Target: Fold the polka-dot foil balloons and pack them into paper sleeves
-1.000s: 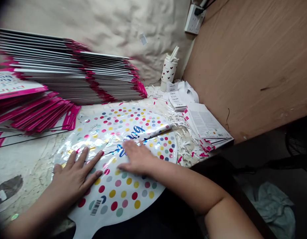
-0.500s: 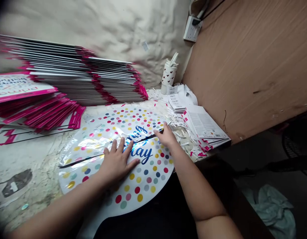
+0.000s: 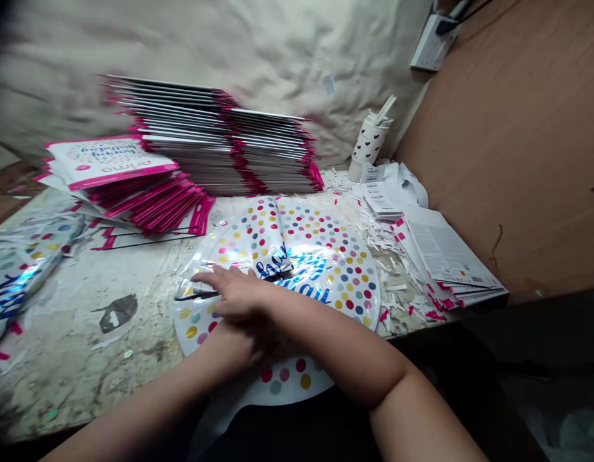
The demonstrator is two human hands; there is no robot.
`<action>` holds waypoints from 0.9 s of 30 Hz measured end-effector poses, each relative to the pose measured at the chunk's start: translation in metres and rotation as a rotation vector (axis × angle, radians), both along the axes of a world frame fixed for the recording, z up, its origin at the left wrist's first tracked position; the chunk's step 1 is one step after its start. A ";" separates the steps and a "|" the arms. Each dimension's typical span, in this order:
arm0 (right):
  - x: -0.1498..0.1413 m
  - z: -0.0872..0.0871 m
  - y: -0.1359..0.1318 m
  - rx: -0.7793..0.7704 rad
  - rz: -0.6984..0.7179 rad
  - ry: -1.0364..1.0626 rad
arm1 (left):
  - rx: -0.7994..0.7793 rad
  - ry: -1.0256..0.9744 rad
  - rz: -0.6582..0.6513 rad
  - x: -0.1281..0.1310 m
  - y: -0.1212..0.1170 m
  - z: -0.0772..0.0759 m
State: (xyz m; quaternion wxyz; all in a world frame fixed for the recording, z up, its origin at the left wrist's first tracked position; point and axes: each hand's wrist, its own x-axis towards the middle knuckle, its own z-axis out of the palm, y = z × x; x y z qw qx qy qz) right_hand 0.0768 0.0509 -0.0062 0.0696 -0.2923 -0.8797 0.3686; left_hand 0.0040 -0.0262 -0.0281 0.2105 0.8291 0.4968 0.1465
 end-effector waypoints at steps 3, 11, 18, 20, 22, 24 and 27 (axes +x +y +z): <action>0.011 -0.008 0.011 -0.002 -0.039 0.125 | 0.162 0.120 -0.086 -0.050 -0.013 0.008; -0.021 -0.021 0.006 0.237 0.078 -0.104 | 0.490 0.523 -0.122 -0.144 0.012 -0.003; -0.036 -0.025 0.003 0.475 -0.135 -0.071 | 0.465 0.673 -0.003 -0.134 0.026 0.028; -0.046 -0.028 0.002 0.502 -0.176 -0.071 | 0.525 0.653 0.081 -0.125 0.022 0.033; -0.051 -0.030 0.005 0.507 -0.205 -0.051 | 0.525 0.548 0.097 -0.116 0.014 0.028; -0.043 -0.024 0.016 0.512 -0.259 -0.014 | 0.430 0.397 0.050 -0.108 0.005 0.014; 0.008 0.005 0.041 0.565 -0.442 0.105 | 0.247 0.305 0.097 -0.104 -0.004 -0.009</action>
